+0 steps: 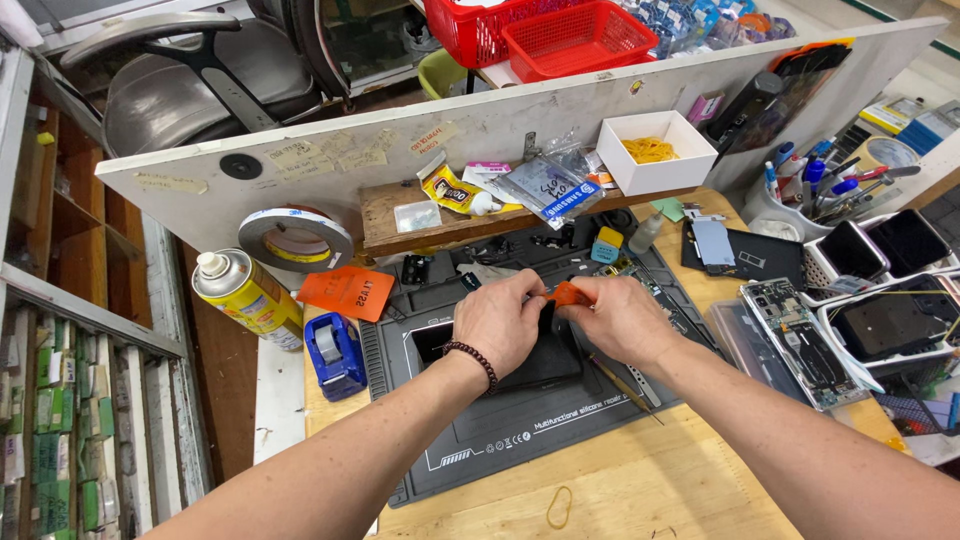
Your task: The person applies adhesive to the edges of a black rectangular device using a small bottle and then presses orange plastic cards along the edges to spread the adhesive. The person works on a cluttered workbench with tools and electronic parts visible.
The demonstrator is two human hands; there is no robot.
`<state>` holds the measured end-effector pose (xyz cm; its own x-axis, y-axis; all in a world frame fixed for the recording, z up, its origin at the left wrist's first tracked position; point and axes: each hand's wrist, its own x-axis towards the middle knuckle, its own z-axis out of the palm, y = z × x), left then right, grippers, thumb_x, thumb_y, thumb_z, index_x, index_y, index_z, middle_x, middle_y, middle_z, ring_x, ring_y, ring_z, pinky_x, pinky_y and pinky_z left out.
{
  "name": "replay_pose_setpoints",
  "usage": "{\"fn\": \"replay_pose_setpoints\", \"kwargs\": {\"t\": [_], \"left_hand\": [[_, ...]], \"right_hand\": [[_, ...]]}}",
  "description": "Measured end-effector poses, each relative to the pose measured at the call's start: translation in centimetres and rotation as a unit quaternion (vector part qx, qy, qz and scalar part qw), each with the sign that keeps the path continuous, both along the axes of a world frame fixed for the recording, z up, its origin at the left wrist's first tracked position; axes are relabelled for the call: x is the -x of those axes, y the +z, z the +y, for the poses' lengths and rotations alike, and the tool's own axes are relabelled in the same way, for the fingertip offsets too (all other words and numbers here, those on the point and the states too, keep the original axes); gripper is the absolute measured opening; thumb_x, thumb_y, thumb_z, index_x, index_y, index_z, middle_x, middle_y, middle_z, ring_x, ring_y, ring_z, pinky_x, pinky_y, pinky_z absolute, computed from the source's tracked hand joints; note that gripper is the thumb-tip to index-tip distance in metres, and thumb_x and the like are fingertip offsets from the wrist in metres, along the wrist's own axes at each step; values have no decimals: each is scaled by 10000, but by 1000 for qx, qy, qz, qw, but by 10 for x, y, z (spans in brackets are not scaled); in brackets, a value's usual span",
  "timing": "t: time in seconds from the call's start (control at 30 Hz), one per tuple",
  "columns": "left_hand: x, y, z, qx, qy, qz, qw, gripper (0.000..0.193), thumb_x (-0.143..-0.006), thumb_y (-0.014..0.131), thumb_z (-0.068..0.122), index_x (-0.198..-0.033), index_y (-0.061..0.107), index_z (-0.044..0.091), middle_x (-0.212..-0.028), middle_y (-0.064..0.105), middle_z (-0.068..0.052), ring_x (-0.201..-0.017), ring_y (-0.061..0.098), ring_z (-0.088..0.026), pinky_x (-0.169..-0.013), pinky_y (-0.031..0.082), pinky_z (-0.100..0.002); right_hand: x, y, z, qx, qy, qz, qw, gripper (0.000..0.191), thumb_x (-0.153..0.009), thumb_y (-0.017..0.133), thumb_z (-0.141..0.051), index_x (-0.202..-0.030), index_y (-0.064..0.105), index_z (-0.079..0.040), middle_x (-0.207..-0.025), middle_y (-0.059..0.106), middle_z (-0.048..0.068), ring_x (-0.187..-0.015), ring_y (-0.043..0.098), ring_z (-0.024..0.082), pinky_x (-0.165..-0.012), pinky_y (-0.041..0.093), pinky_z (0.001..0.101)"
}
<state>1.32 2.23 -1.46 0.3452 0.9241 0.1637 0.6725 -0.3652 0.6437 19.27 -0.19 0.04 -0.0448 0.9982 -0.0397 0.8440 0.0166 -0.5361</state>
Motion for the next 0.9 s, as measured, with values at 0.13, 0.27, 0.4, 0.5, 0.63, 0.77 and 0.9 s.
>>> {"fn": "replay_pose_setpoints", "kwargs": {"t": [0.13, 0.27, 0.4, 0.5, 0.63, 0.77, 0.9], "left_hand": [[2, -1, 2, 13, -4, 3, 1000, 121, -926, 635, 220, -1004, 650, 129, -898, 736, -125, -893, 694, -363, -766, 519, -499], [7, -7, 4, 1, -11, -22, 1000, 119, -916, 631, 190, -1002, 625, 108, -904, 729, -131, -910, 688, -370, -777, 514, -498], [11, -13, 9, -14, -26, -32, 999, 125, -910, 631, 162, -992, 600, 72, -922, 714, -153, -915, 676, -387, -783, 508, -506], [10, -16, 11, -22, -33, -37, 999, 123, -911, 620, 133, -1003, 592, 57, -910, 714, -166, -933, 674, -390, -799, 504, -511], [9, -14, 10, -16, -21, -24, 999, 107, -902, 628, 128, -967, 599, 48, -902, 708, -167, -912, 673, -393, -792, 506, -512], [5, -11, 5, -18, -8, -37, 999, 96, -873, 651, 137, -938, 650, 67, -881, 727, -154, -893, 688, -384, -783, 517, -507], [5, -7, 3, 2, -5, -30, 1000, 96, -880, 666, 172, -927, 675, 89, -880, 741, -136, -876, 699, -371, -784, 531, -491]], "right_hand": [[1, 0, 3, 4, -4, 6, 1000, 197, -857, 720, -269, -1029, 758, -180, -793, 735, 139, -754, 702, 347, -702, 544, 435], [3, 10, 8, 1, 24, -43, 999, 213, -860, 747, -328, -985, 763, -156, -777, 724, 158, -763, 689, 363, -704, 525, 462], [5, 17, 10, 5, 37, -54, 998, 208, -849, 743, -331, -974, 769, -166, -773, 731, 145, -767, 697, 357, -709, 527, 462], [8, 17, 15, 22, 45, -81, 995, 210, -854, 745, -341, -971, 770, -169, -788, 734, 141, -793, 692, 361, -728, 519, 466], [7, 16, 16, 20, 41, -85, 995, 204, -851, 753, -338, -976, 779, -178, -801, 736, 149, -824, 690, 360, -753, 518, 457], [6, 15, 11, 19, 21, -58, 998, 217, -852, 748, -328, -1009, 769, -179, -830, 741, 144, -807, 699, 352, -739, 531, 448], [6, 12, 5, 53, 4, -37, 998, 203, -877, 730, -301, -1018, 759, -158, -824, 752, 133, -790, 711, 331, -743, 535, 438]]}}
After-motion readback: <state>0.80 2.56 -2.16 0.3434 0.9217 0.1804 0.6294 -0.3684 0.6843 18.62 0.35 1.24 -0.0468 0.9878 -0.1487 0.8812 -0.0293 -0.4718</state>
